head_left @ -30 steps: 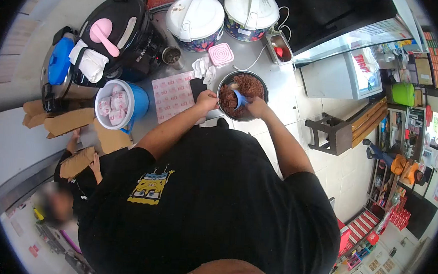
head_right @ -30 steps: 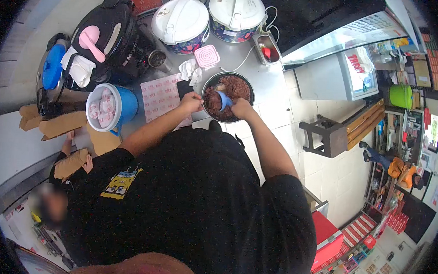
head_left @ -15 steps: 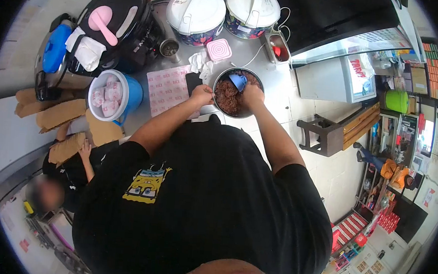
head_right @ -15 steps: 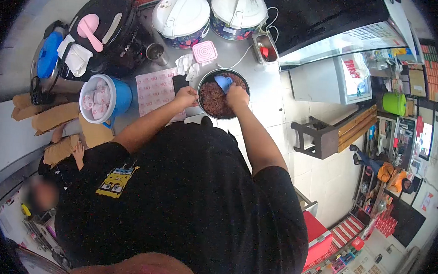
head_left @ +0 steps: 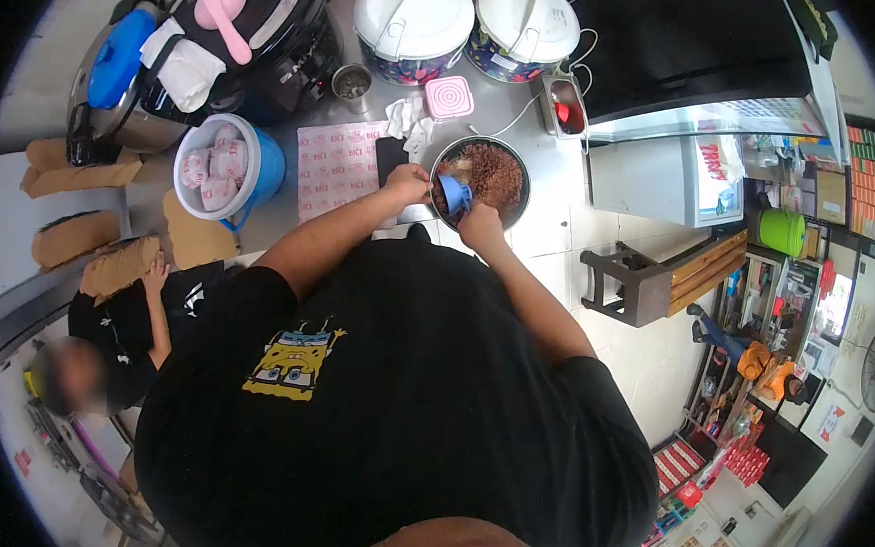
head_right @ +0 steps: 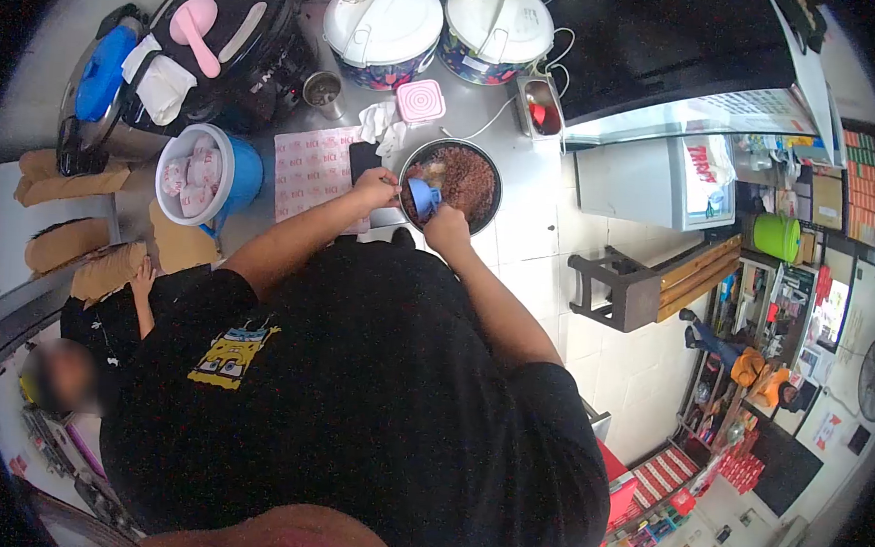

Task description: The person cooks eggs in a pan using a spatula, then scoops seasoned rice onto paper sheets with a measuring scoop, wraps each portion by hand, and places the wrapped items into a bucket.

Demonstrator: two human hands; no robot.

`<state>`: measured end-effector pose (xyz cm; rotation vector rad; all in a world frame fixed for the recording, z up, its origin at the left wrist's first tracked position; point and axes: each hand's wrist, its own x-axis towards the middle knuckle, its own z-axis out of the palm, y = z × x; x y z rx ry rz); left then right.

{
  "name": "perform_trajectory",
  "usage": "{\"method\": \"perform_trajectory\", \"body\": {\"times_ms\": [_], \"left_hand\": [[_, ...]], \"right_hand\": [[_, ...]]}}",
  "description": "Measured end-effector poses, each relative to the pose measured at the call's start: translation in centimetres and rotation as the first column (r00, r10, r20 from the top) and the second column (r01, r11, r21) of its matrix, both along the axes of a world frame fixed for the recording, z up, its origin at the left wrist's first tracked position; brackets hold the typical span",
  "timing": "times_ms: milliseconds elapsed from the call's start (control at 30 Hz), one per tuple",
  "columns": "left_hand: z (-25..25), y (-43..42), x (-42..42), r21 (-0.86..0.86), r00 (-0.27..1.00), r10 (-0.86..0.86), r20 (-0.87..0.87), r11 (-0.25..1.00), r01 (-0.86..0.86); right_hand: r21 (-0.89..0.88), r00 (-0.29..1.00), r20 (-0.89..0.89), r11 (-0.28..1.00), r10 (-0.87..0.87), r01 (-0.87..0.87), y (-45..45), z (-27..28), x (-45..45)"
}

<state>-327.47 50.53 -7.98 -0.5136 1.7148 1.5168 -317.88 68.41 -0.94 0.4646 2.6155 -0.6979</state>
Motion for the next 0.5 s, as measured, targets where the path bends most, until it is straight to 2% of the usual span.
{"method": "perform_trajectory", "body": {"times_ms": [67, 133, 167, 233, 367, 467, 500], "left_hand": [[-0.9, 0.0, 0.1, 0.015, 1.0, 0.009, 0.014, 1.0, -0.009], [-0.8, -0.1, -0.1, 0.032, 1.0, 0.018, 0.021, 0.999, -0.018], [-0.7, -0.2, 0.1, 0.066, 0.998, 0.038, 0.047, 0.997, -0.041], [-0.3, -0.1, 0.1, 0.102, 0.996, 0.059, 0.068, 0.993, -0.065], [-0.3, 0.1, 0.2, 0.043, 0.999, 0.035, 0.039, 0.998, -0.036], [0.7, 0.3, 0.1, 0.02, 0.999, 0.013, 0.032, 1.0, -0.013], [1.2, 0.3, 0.1, -0.005, 0.999, -0.004, 0.034, 1.0, 0.004]], "right_hand": [[-0.03, 1.0, -0.023, 0.999, -0.013, 0.012, 0.1, -0.1, 0.4], [-0.067, 0.994, -0.066, 0.993, 0.089, -0.093, 1.0, -0.5, 0.4], [-0.065, 0.994, -0.07, 0.994, 0.088, -0.093, 1.4, -0.6, 0.2], [-0.186, 0.996, 0.035, 0.98, 0.084, -0.076, 2.3, -0.4, -0.4], [-0.239, 0.997, 0.072, 0.971, 0.039, -0.021, 3.6, -1.5, -0.7], [-0.276, 0.994, 0.025, 0.956, 0.108, -0.097, 5.5, -3.2, -0.3], [-0.317, 0.99, -0.04, 0.938, 0.132, -0.138, 6.5, -4.5, 0.1]]}}
